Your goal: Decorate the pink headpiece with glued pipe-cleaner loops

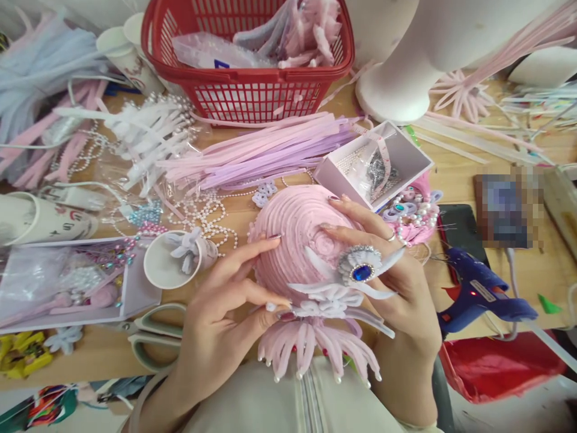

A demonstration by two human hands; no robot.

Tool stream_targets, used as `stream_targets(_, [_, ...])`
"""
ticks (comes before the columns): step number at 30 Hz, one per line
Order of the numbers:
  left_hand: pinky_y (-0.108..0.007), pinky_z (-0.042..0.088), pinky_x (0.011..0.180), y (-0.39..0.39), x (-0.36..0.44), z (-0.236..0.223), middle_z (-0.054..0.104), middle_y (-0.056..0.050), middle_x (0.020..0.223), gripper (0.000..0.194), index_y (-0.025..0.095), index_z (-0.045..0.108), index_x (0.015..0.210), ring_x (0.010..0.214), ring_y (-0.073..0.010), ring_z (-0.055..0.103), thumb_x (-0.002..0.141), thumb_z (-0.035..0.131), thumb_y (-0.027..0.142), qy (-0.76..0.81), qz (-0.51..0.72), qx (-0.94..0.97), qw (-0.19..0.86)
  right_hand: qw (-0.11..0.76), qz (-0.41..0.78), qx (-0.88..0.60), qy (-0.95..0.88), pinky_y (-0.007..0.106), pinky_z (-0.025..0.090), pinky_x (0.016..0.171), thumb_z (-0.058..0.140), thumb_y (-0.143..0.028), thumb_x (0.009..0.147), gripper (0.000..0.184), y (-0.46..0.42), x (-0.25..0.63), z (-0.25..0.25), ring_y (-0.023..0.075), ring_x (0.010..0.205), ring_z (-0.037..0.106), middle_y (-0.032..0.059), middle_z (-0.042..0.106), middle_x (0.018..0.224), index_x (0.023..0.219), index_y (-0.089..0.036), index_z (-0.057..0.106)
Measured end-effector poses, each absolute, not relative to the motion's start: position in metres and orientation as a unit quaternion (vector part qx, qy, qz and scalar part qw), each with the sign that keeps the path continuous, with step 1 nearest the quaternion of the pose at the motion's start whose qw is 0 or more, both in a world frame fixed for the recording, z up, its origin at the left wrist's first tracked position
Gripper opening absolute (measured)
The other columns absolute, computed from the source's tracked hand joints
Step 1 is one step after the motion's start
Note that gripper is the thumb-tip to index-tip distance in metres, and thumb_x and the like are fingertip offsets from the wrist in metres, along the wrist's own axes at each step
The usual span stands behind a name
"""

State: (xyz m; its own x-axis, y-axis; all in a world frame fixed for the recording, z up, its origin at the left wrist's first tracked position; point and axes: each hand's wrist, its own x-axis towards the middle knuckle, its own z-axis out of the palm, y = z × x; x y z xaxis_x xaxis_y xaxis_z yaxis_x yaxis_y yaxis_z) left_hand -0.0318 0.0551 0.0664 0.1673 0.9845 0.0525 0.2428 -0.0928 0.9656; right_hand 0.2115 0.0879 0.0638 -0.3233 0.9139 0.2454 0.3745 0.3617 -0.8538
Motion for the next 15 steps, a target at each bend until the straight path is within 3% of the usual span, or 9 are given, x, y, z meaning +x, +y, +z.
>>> stream_targets(9, [-0.052,0.048,0.117,0.058,-0.028,0.073,0.069,0.002,0.133,0.009,0.035,0.078,0.082,0.134,-0.0274,0.058,0.087,0.077,0.028,0.499,0.493,0.477,0.530,0.385,0.362,-0.438,-0.727,0.054,0.030,0.125,0.059,-0.044,0.099,0.041,0.088,0.212,0.064,0.0322,0.147,0.042,-0.0023,0.048,0.157,0.139,-0.042,0.061])
stream_targets(15, [-0.047,0.054,0.108,0.058,-0.034,0.077,0.073,-0.006,0.125,0.011,0.027,0.076,0.077,0.125,-0.0285,0.065,0.088,0.075,0.030,0.522,0.434,0.526,0.513,0.396,0.371,-0.432,-0.721,0.054,0.029,0.125,0.056,-0.040,0.101,0.037,0.088,0.212,0.062,0.0291,0.148,0.041,-0.0060,0.047,0.158,0.138,-0.042,0.062])
